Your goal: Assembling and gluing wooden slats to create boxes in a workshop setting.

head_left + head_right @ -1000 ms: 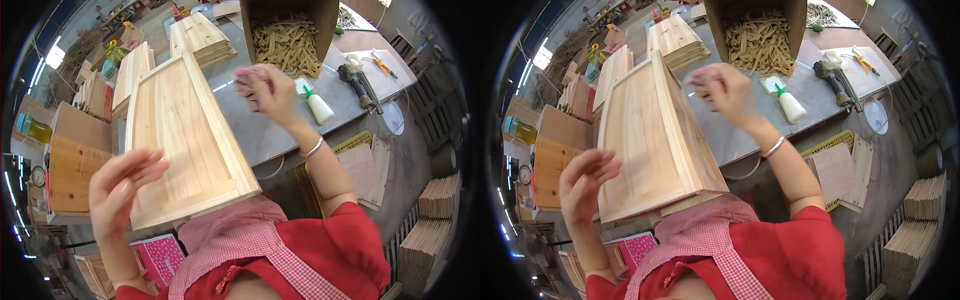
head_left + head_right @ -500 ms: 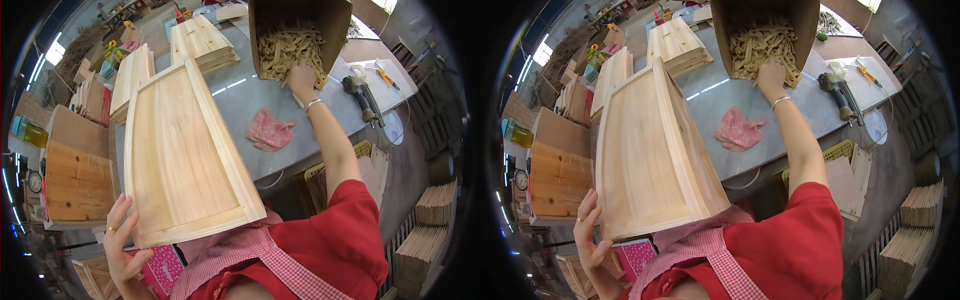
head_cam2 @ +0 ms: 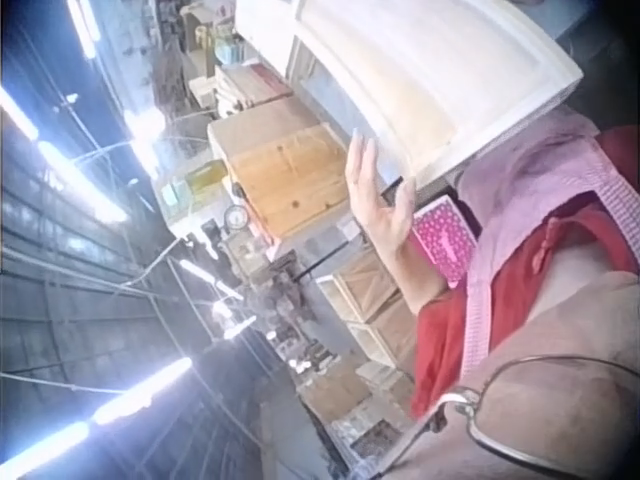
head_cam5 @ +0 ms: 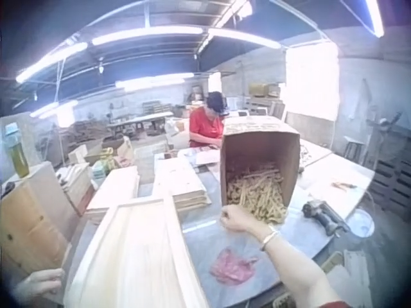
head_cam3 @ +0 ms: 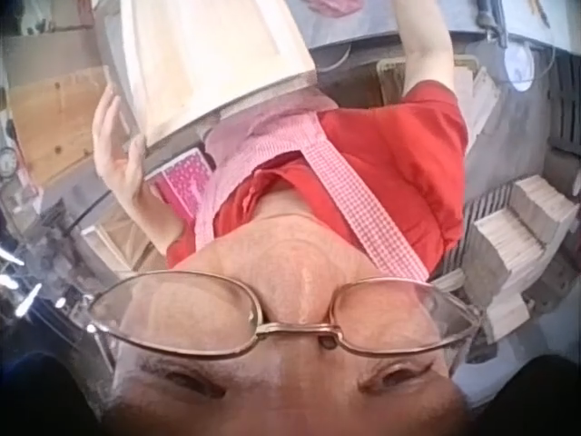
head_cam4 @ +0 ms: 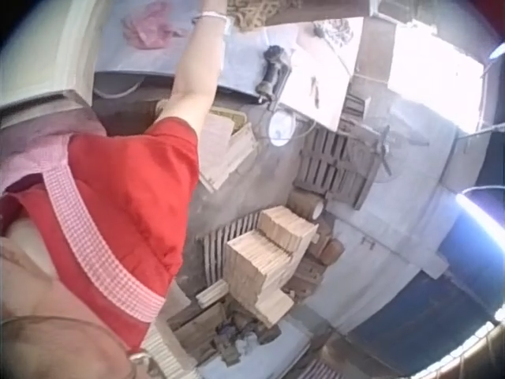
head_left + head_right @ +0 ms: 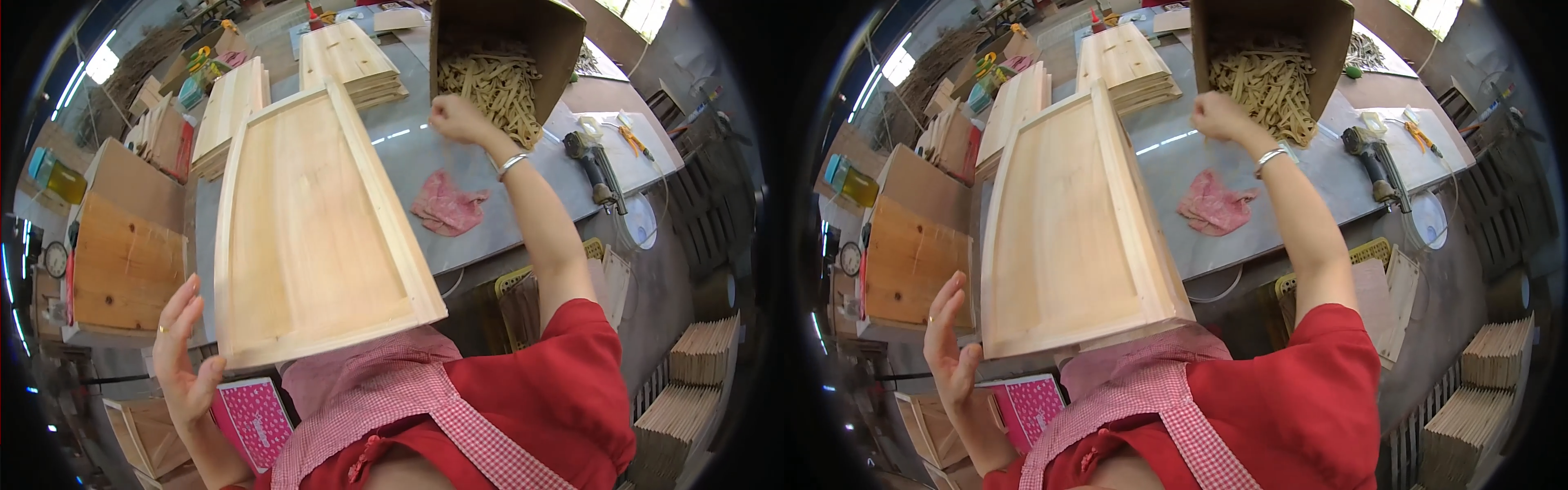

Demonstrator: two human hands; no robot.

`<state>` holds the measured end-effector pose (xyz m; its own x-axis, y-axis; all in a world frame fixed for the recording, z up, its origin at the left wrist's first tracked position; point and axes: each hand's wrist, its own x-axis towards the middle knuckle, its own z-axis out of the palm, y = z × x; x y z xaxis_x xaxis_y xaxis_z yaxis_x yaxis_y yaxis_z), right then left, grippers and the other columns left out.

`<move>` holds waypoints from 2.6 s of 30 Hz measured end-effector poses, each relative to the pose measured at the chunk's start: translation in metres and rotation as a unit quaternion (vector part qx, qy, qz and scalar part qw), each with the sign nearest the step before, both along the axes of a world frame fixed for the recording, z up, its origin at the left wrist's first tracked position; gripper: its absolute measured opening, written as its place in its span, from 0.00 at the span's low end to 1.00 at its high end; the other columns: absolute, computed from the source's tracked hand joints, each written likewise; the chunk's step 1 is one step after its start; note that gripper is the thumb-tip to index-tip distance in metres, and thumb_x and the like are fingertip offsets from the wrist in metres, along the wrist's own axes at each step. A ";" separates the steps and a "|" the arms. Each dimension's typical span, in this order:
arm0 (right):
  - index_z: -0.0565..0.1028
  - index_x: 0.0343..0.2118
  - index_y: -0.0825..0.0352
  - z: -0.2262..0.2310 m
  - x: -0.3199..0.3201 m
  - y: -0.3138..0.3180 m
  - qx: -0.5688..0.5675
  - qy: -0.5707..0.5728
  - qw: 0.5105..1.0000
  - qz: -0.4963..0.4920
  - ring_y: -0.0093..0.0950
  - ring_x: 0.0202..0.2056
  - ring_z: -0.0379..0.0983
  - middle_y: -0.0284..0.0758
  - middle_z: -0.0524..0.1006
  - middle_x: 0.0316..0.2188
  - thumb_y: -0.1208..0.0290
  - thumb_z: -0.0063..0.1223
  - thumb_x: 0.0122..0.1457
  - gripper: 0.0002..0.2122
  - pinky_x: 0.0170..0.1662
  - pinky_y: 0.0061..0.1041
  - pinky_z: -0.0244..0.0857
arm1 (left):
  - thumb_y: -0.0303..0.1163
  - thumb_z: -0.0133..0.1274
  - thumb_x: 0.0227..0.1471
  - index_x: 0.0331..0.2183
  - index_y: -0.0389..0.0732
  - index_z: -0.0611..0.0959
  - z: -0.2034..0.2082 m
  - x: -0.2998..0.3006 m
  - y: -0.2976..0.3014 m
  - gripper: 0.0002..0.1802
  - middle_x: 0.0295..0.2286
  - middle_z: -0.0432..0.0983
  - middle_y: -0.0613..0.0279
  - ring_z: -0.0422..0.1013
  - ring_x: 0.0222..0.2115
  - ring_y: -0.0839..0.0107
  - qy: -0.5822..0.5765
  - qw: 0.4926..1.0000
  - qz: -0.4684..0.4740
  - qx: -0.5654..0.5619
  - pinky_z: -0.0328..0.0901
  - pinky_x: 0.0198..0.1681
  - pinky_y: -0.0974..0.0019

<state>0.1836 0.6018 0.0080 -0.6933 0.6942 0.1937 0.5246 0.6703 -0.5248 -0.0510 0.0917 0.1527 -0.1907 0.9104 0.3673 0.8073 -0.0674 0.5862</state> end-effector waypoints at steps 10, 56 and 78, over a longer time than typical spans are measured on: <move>0.73 0.32 0.68 0.177 -0.022 -0.226 0.158 0.223 0.920 0.281 0.27 0.24 0.74 0.34 0.76 0.22 0.72 0.56 0.56 0.06 0.29 0.26 0.66 | 0.36 0.68 0.45 0.59 0.33 0.70 0.021 0.054 0.037 0.43 0.58 0.66 0.38 0.63 0.60 0.47 0.023 0.982 -0.010 0.186 0.57 0.63 0.51; 0.80 0.35 0.60 -0.087 0.105 -0.246 0.329 -0.080 0.923 0.184 0.39 0.56 0.67 0.35 0.77 0.49 0.67 0.60 0.50 0.09 0.65 0.47 0.52 | 0.32 0.56 0.48 0.53 0.51 0.77 -0.292 -0.043 -0.103 0.27 0.57 0.69 0.63 0.57 0.64 0.64 0.415 0.903 0.021 -0.108 0.49 0.66 0.38; 0.79 0.34 0.69 0.047 0.062 -0.232 -0.059 0.077 0.968 0.232 0.46 0.31 0.74 0.47 0.78 0.29 0.79 0.56 0.50 0.08 0.33 0.35 0.68 | 0.33 0.62 0.46 0.57 0.47 0.75 -0.011 0.115 0.059 0.34 0.61 0.64 0.59 0.58 0.64 0.57 0.283 0.947 -0.121 0.087 0.46 0.66 0.40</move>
